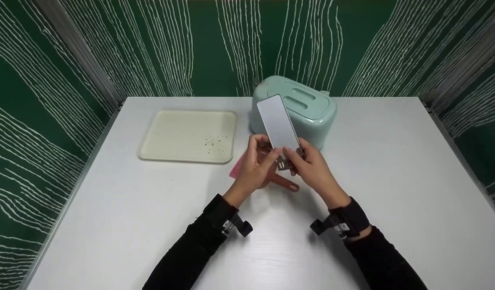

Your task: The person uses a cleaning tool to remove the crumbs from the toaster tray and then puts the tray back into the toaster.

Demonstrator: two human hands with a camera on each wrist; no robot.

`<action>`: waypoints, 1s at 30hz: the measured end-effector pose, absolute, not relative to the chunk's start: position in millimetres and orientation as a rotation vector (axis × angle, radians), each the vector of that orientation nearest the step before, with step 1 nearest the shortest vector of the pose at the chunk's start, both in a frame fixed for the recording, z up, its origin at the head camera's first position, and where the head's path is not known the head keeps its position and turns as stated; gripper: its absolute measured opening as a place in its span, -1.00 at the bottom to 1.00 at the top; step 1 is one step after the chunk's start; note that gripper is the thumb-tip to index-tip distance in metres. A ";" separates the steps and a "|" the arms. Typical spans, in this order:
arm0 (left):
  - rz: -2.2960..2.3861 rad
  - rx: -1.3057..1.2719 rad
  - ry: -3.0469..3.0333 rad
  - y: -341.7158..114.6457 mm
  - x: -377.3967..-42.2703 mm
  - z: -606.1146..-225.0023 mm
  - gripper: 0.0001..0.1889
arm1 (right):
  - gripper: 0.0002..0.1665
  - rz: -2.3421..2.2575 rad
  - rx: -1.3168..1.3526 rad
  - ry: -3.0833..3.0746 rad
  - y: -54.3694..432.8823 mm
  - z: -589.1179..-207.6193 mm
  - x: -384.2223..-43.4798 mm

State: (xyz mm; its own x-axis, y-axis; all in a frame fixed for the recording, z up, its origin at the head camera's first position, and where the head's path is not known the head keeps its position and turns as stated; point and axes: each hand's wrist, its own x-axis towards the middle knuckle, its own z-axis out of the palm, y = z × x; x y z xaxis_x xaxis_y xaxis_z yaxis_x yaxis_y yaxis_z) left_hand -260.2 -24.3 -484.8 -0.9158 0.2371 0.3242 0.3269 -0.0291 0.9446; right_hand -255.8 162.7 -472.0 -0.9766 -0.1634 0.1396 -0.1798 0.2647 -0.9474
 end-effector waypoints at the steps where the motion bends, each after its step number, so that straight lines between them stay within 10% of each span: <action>1: -2.102 -0.636 -2.155 -25.1 -261.0 -484.5 -0.59 | -0.76 1.873 0.337 -2.484 165.9 -471.8 -255.5; 30: -1.441 -0.713 -2.595 -22.2 -282.9 -458.8 -0.24 | -0.59 1.771 0.288 -2.569 255.4 -459.6 -235.6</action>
State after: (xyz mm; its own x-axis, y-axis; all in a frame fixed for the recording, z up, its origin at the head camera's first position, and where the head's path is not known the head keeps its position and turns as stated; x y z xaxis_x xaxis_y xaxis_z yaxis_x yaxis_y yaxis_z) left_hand -282.9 -22.2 -458.8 -0.8873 0.3542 0.2954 0.4379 0.4462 0.7804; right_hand -235.6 255.4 -459.6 -0.9831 -0.1459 0.1104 -0.1551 0.3445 -0.9259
